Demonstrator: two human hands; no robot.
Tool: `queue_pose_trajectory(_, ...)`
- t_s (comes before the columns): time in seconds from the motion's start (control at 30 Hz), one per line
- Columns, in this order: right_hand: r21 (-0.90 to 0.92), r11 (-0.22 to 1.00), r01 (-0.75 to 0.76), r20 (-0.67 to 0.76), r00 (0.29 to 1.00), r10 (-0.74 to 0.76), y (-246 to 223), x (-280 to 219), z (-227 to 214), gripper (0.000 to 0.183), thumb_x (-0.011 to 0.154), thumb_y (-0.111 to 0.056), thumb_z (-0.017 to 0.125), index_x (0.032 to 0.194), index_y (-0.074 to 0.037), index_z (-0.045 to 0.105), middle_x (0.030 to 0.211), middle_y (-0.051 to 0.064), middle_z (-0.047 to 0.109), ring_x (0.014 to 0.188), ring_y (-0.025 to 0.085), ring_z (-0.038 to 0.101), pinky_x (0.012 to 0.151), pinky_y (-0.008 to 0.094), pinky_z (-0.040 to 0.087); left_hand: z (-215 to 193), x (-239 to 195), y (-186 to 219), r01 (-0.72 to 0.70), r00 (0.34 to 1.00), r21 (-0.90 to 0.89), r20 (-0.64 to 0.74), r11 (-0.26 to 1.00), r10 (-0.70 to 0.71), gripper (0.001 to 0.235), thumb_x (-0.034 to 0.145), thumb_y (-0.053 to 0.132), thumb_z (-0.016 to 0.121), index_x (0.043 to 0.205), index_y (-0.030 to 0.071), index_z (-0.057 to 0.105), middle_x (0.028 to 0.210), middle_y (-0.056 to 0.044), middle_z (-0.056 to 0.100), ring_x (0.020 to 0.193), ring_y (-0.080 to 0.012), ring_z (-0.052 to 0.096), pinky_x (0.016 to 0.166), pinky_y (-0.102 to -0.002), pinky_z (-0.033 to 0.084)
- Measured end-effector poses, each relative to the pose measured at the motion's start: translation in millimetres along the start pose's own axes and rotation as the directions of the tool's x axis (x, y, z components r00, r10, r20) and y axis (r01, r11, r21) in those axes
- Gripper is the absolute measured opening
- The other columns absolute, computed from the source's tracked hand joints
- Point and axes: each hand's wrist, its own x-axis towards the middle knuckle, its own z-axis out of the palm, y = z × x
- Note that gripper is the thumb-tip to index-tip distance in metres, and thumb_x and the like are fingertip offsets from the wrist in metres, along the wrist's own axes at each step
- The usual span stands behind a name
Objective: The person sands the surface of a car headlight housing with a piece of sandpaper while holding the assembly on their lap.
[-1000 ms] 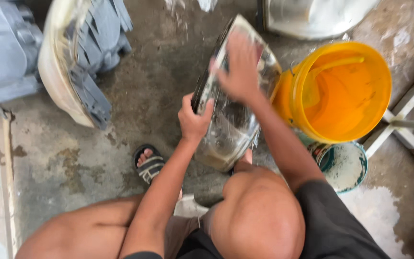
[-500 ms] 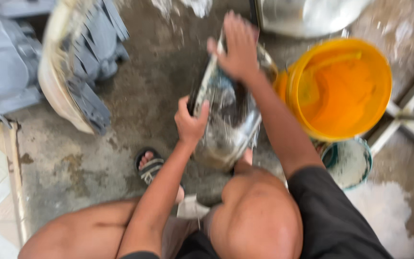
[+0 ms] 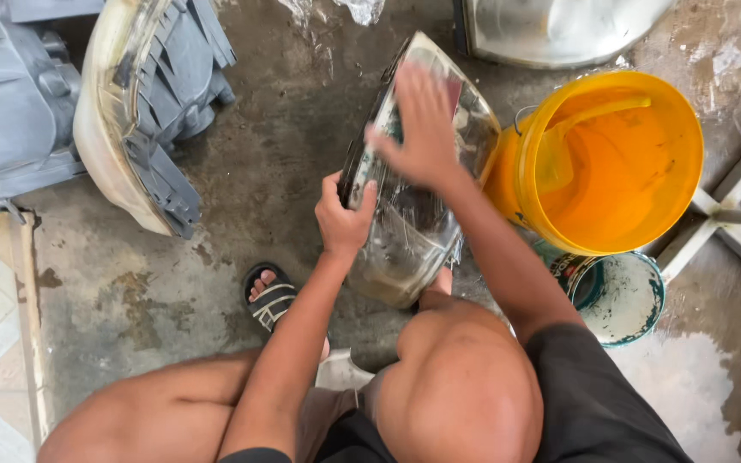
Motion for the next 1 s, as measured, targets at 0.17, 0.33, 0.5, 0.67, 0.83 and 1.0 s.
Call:
queue_pose_trajectory(0.17,0.077,0.997,0.030,-0.131,0.991,-0.020,54.6,31.7,28.7,0.090,0.102,-0.073,0.017,0.166,-0.008,0.018,0.172,0.012,0.017,0.160,0.031,0.014,0.129,0.051,0.012,0.2,2.3,-7.6,-0.021,0.999,0.038,-0.037,0.999,0.023,0.055,0.093,0.055,0.064,0.118,0.007,0.059,0.093,-0.007,0.069,0.077,-0.0225,0.071,0.063,-0.039,0.055)
queue_pose_trajectory(0.33,0.071,0.997,-0.042,-0.089,0.995,0.048,-4.6,-12.7,1.2,0.085,0.103,-0.030,0.052,0.166,-0.004,0.001,0.174,0.014,-0.005,0.162,0.030,-0.001,0.135,0.051,0.001,-0.8,3.0,3.5,-0.025,0.999,0.001,-0.037,1.000,0.025,0.052,0.095,0.054,0.062,0.118,0.007,0.059,0.091,-0.005,0.068,0.072,-0.0195,0.069,0.061,-0.038,0.055)
queue_pose_trajectory(0.5,0.022,0.998,-0.055,-0.185,0.981,0.058,69.5,38.6,39.5,0.075,0.113,-0.055,0.039,0.166,-0.006,0.015,0.173,0.015,0.014,0.161,0.033,0.013,0.131,0.052,0.011,5.5,6.4,-12.5,-0.087,0.988,0.063,-0.120,0.994,0.094,0.054,0.092,0.055,0.067,0.119,0.008,0.062,0.095,-0.010,0.074,0.085,-0.0297,0.076,0.070,-0.043,0.056)
queue_pose_trajectory(0.67,0.014,1.000,0.011,-0.204,0.979,-0.008,23.3,-20.6,41.0,0.083,0.109,-0.063,0.035,0.166,-0.006,0.013,0.173,0.012,0.011,0.160,0.031,0.009,0.132,0.049,0.009,0.9,-1.2,0.3,-0.017,0.993,0.047,-0.119,0.999,0.022,0.052,0.091,0.050,0.069,0.120,0.009,0.061,0.101,-0.011,0.073,0.087,-0.0314,0.074,0.072,-0.044,0.058)
queue_pose_trajectory(0.83,0.064,0.997,0.033,-0.269,0.963,-0.015,73.4,2.1,37.2,0.071,0.112,-0.045,0.045,0.162,0.001,0.024,0.167,0.026,0.027,0.155,0.044,0.026,0.124,0.058,0.022,10.5,-11.0,-10.0,0.005,0.990,0.071,-0.138,0.997,0.005,0.055,0.089,0.055,0.068,0.121,0.011,0.063,0.104,-0.013,0.076,0.096,-0.0387,0.075,0.077,-0.048,0.056)
queue_pose_trajectory(1.0,0.102,0.988,0.116,-0.284,0.955,-0.082,25.0,-64.2,48.9,0.097,0.104,-0.065,0.056,0.168,-0.007,0.014,0.174,0.017,0.006,0.160,0.037,0.002,0.128,0.053,0.002,-3.3,0.7,15.2,0.067,0.998,-0.045,0.007,0.997,-0.067,0.051,0.099,0.045,0.068,0.128,0.005,0.055,0.098,-0.021,0.069,0.090,-0.0415,0.073,0.067,-0.057,0.064)
